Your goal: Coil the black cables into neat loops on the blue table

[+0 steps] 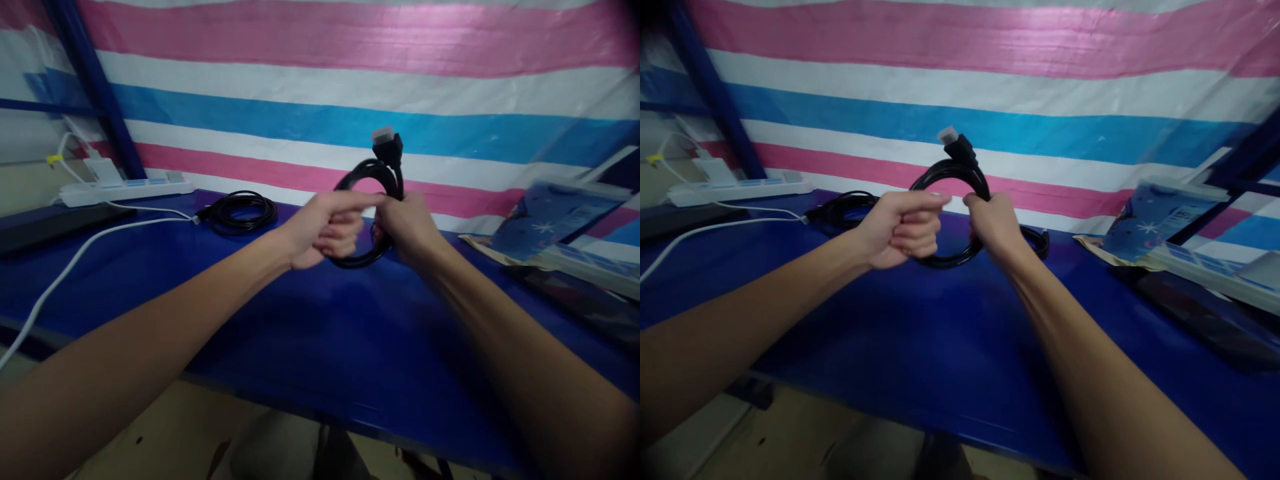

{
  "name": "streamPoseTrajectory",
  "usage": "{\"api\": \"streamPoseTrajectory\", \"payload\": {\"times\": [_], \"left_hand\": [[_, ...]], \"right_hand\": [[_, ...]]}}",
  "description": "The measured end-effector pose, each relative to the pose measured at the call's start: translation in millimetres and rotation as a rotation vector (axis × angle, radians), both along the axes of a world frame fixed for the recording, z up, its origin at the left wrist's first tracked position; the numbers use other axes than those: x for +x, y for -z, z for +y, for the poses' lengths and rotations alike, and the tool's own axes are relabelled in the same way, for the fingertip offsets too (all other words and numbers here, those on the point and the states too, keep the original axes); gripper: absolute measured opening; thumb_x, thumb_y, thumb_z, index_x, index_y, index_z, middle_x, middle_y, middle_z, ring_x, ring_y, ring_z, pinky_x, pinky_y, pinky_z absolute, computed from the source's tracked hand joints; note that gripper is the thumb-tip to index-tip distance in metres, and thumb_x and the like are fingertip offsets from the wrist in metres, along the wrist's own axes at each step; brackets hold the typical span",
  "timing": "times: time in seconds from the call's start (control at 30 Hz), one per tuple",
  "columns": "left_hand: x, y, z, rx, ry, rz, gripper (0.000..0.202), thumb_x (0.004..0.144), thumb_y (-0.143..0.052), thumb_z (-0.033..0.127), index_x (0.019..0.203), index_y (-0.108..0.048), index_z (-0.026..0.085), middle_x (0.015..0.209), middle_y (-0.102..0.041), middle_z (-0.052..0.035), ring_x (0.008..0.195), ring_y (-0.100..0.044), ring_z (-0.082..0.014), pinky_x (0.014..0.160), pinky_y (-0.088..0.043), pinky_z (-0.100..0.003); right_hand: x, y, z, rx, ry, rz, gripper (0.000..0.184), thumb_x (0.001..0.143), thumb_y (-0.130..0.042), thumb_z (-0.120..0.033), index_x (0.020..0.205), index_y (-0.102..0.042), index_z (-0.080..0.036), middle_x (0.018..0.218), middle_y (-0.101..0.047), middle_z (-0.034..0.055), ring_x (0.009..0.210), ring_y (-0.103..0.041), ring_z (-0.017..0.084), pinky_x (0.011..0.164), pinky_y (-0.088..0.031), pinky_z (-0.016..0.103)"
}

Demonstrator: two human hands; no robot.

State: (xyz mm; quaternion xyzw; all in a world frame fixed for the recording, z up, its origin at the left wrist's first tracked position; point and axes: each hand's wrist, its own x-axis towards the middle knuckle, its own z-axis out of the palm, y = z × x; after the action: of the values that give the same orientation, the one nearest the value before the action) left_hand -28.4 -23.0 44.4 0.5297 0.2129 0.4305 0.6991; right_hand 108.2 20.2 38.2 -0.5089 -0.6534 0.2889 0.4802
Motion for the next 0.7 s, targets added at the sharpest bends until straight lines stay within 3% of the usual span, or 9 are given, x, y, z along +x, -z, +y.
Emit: {"api": "streamPoseTrajectory", "payload": {"times": [0.1,0.17,0.23,0.3,0.37,0.47,0.6,0.7], "left_hand": [[-10.3,5.5,22.4,0.045,-0.444,-0.029,0.043,0.081,-0.054,0.018,0.051,-0.024,0.02,0.037,-0.018,0.0107,0.028,-0.013,-0.0006,0.032,-0.01,-0.017],[-15.6,9.1,32.2,0.073,-0.584,0.006,0.04,0.078,-0.056,0.018,0.053,-0.025,0.021,0.039,-0.018,0.0112,0.03,-0.013,-0.0006,0.033,-0.01,-0.018],[-18.4,11.5,35.3,0.106,-0.543,0.071,0.039,0.076,-0.057,0.019,0.054,-0.025,0.021,0.04,-0.018,0.0113,0.031,-0.013,-0.0008,0.033,-0.009,-0.019],[-18.8,12.7,33.8,0.114,-0.413,0.153,0.041,0.075,-0.06,0.023,0.054,-0.025,0.022,0.039,-0.018,0.0111,0.032,-0.012,-0.0009,0.034,-0.009,-0.02],[-17.7,13.1,30.8,0.097,-0.316,0.21,0.045,0.076,-0.062,0.028,0.052,-0.023,0.023,0.038,-0.017,0.0108,0.032,-0.011,-0.0006,0.034,-0.008,-0.02],[-16.3,13.6,28.2,0.058,-0.257,0.232,0.048,0.079,-0.059,0.031,0.051,-0.021,0.023,0.039,-0.016,0.0106,0.032,-0.011,-0.0003,0.035,-0.008,-0.02],[-12.4,16.1,28.1,0.117,-0.343,0.126,0.038,0.077,-0.064,0.026,0.056,-0.033,0.02,0.043,-0.022,0.0107,0.034,-0.017,-0.0008,0.034,-0.013,-0.018],[-3.6,19.0,26.4,0.156,-0.464,-0.037,0.026,0.082,-0.061,0.025,0.066,-0.042,0.018,0.049,-0.034,0.0087,0.039,-0.033,-0.0022,0.04,-0.031,-0.016]], "right_hand": [[-0.8,-6.3,-2.7,-0.014,0.053,-0.038,0.027,0.075,-0.055,-0.027,0.051,-0.046,-0.02,0.038,-0.047,0.002,0.036,-0.048,0.014,0.036,-0.032,0.027],[-2.5,-8.6,-5.9,-0.039,0.031,-0.095,0.028,0.076,-0.056,-0.029,0.051,-0.048,-0.019,0.042,-0.052,0.0044,0.038,-0.051,0.016,0.039,-0.036,0.028],[-3.1,-8.7,-7.7,-0.015,0.012,-0.15,0.027,0.076,-0.056,-0.03,0.052,-0.05,-0.018,0.046,-0.055,0.0058,0.039,-0.051,0.015,0.04,-0.036,0.029],[-1.6,-7.8,-7.4,0.077,0.01,-0.148,0.02,0.076,-0.058,-0.028,0.059,-0.052,-0.018,0.05,-0.056,0.0044,0.041,-0.05,0.014,0.04,-0.035,0.028],[1.1,-6.7,-5.6,0.166,-0.008,-0.098,0.008,0.073,-0.06,-0.022,0.07,-0.054,-0.019,0.05,-0.053,0.0,0.041,-0.049,0.013,0.04,-0.035,0.027],[4.9,-4.5,-1.2,0.177,-0.089,-0.074,0.009,0.072,-0.061,-0.019,0.074,-0.052,-0.02,0.047,-0.045,-0.0037,0.038,-0.046,0.012,0.038,-0.035,0.027],[6.5,0.1,6.5,0.096,-0.106,-0.023,0.016,0.075,-0.06,-0.026,0.065,-0.048,-0.02,0.044,-0.042,-0.0035,0.035,-0.042,0.011,0.036,-0.033,0.027],[6.1,0.2,10.6,0.11,-0.006,0.141,0.005,0.076,-0.057,-0.023,0.076,-0.054,-0.019,0.044,-0.037,-0.0063,0.035,-0.038,0.01,0.037,-0.034,0.028]]}}
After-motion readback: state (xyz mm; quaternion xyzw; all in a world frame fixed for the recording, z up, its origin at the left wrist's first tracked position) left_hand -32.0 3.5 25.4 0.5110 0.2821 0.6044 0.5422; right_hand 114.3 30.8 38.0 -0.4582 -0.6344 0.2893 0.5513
